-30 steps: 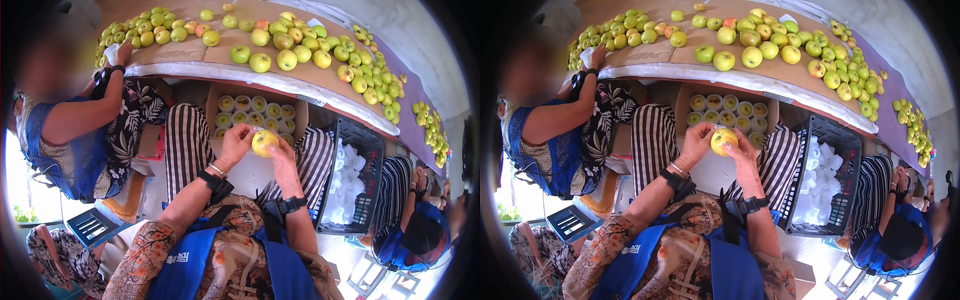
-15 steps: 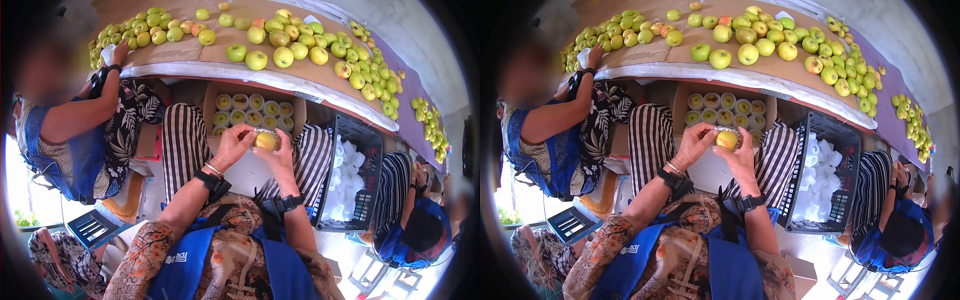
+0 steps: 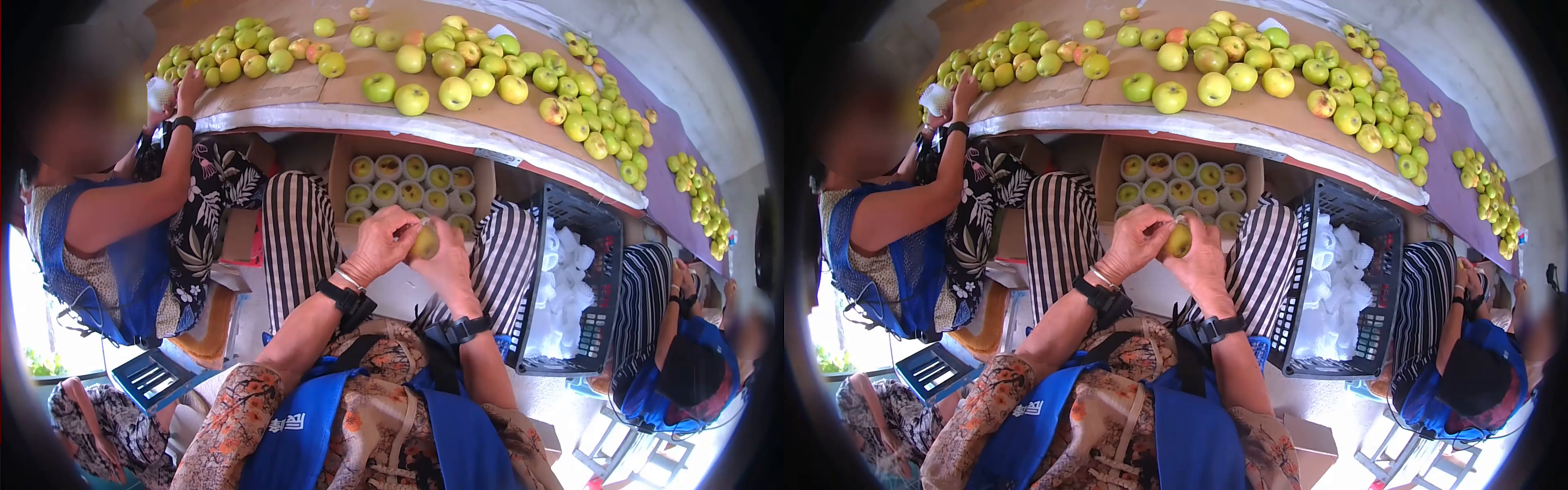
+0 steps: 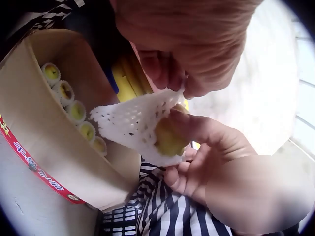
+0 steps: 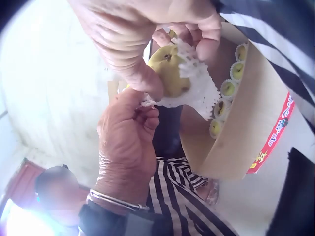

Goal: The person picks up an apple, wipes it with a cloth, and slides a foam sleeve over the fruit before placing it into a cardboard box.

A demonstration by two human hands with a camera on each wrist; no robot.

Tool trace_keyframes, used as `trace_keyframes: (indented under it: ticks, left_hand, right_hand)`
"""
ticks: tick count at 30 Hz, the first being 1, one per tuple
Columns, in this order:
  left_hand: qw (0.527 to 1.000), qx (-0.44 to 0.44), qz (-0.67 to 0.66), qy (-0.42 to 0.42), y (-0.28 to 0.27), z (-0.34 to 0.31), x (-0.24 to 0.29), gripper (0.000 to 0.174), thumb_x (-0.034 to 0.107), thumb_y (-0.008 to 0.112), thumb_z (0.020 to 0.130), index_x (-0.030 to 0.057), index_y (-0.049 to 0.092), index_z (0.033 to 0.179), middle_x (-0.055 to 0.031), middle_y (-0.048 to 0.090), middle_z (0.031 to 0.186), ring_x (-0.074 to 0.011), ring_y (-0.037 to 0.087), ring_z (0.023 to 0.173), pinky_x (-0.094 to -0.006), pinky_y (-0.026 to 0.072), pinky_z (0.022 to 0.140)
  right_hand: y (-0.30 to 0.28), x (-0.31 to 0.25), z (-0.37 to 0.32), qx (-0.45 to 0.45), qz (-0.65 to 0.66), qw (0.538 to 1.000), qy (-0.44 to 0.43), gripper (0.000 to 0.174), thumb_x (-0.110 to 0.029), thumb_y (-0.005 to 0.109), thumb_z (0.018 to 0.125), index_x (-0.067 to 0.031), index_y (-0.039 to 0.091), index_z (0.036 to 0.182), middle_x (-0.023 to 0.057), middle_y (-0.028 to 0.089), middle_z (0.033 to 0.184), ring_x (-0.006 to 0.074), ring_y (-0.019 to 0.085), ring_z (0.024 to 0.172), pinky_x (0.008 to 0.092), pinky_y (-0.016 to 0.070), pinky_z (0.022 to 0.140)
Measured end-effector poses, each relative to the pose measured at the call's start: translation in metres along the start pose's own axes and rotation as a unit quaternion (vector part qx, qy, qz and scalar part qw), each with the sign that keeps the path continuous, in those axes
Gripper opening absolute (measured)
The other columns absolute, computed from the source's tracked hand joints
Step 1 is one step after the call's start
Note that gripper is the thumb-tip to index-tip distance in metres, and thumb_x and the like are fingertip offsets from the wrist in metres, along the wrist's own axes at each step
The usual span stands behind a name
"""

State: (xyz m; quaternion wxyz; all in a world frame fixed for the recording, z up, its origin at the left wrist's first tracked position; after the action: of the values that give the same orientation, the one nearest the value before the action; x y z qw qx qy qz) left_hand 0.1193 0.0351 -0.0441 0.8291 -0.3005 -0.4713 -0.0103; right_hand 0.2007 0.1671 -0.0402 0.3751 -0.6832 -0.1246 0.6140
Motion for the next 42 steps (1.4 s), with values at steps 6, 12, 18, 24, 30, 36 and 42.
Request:
trace_keyframes:
  ticks: [6, 12, 18, 24, 30, 36, 42]
  left_hand:
    - [0.976, -0.031, -0.177, -0.122, 0.007, -0.005, -0.007, 0.016, 0.012, 0.072, 0.088, 0.0019, 0.066, 0.099, -0.0021, 0.062, 0.081, -0.01, 0.061, 0.072, -0.0261, 0.0516, 0.066]
    - [0.954, -0.033, -0.242, -0.172, 0.005, -0.006, -0.01, 0.025, 0.014, 0.072, 0.089, 0.0023, 0.062, 0.109, -0.0002, 0.064, 0.088, -0.0074, 0.06, 0.082, -0.025, 0.0515, 0.077]
    - [0.95, -0.043, -0.241, -0.195, 0.004, -0.008, -0.014, 0.033, 0.015, 0.077, 0.084, 0.0016, 0.061, 0.11, -0.0022, 0.063, 0.091, -0.0073, 0.059, 0.08, -0.0238, 0.0514, 0.071]
    - [0.967, -0.039, -0.15, -0.204, 0.002, -0.007, -0.006, 0.053, 0.025, 0.081, 0.079, 0.0004, 0.059, 0.12, -0.0034, 0.063, 0.088, -0.01, 0.059, 0.077, -0.0253, 0.0522, 0.072]
    - [0.935, -0.145, -0.177, -0.271, 0.007, -0.009, -0.032, 0.055, 0.024, 0.082, 0.078, 0.0, 0.057, 0.121, -0.005, 0.063, 0.098, -0.0115, 0.06, 0.084, -0.0261, 0.0516, 0.074]
    - [0.873, -0.097, -0.318, -0.358, -0.002, -0.008, -0.029, 0.054, 0.021, 0.08, 0.079, 0.0009, 0.054, 0.121, -0.0068, 0.064, 0.103, -0.0143, 0.063, 0.092, -0.0297, 0.0532, 0.08]
    - [0.817, -0.002, -0.446, -0.367, -0.006, -0.001, -0.019, 0.057, 0.018, 0.078, 0.08, 0.0026, 0.051, 0.127, -0.0073, 0.063, 0.106, -0.0155, 0.065, 0.096, -0.0287, 0.0545, 0.08]
  right_hand:
    - [-0.002, 0.007, 0.003, 0.078, 0.054, 0.994, 0.058, 0.071, -0.028, 0.087, 0.063, -0.0052, 0.056, 0.122, 0.0203, 0.059, 0.112, 0.0344, 0.061, 0.105, 0.0404, 0.0501, 0.089]
    - [0.005, 0.024, 0.006, 0.067, 0.331, 0.931, 0.14, 0.073, -0.034, 0.089, 0.064, 0.0027, 0.055, 0.118, 0.0181, 0.063, 0.112, 0.0253, 0.061, 0.105, 0.0334, 0.0487, 0.091]
    - [-0.003, 0.013, 0.008, 0.062, 0.172, 0.974, 0.132, 0.073, -0.033, 0.088, 0.066, 0.0015, 0.054, 0.121, 0.0201, 0.062, 0.114, 0.0307, 0.062, 0.107, 0.0387, 0.0487, 0.092]
    - [-0.001, 0.003, 0.003, 0.059, -0.021, 0.998, -0.013, 0.075, -0.026, 0.085, 0.066, -0.0041, 0.051, 0.13, 0.0206, 0.057, 0.121, 0.038, 0.056, 0.113, 0.0441, 0.0484, 0.094]
    - [-0.008, -0.003, 0.004, 0.021, -0.049, 0.997, -0.059, 0.085, -0.017, 0.084, 0.065, -0.0056, 0.044, 0.139, 0.0181, 0.057, 0.121, 0.0365, 0.054, 0.115, 0.0447, 0.0475, 0.096]
    - [-0.001, 0.005, 0.005, 0.03, 0.128, 0.989, -0.069, 0.084, -0.008, 0.081, 0.068, -0.0077, 0.041, 0.142, 0.0155, 0.058, 0.122, 0.0288, 0.057, 0.109, 0.0392, 0.0507, 0.09]
    - [-0.006, 0.01, 0.004, 0.114, 0.287, 0.95, 0.033, 0.054, -0.007, 0.076, 0.077, -0.0034, 0.054, 0.126, 0.0085, 0.063, 0.106, 0.0161, 0.061, 0.092, 0.0275, 0.0503, 0.078]
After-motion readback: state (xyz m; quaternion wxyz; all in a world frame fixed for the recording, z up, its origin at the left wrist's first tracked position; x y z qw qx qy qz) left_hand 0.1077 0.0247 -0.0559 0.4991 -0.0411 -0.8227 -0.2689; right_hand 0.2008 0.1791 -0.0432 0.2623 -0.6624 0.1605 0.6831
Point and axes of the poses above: each hand's wrist, its own z-axis towards the middle knuckle, its own y-axis out of the palm, x = y × z, the point moved 1 cm from there along z, towards the middle knuckle
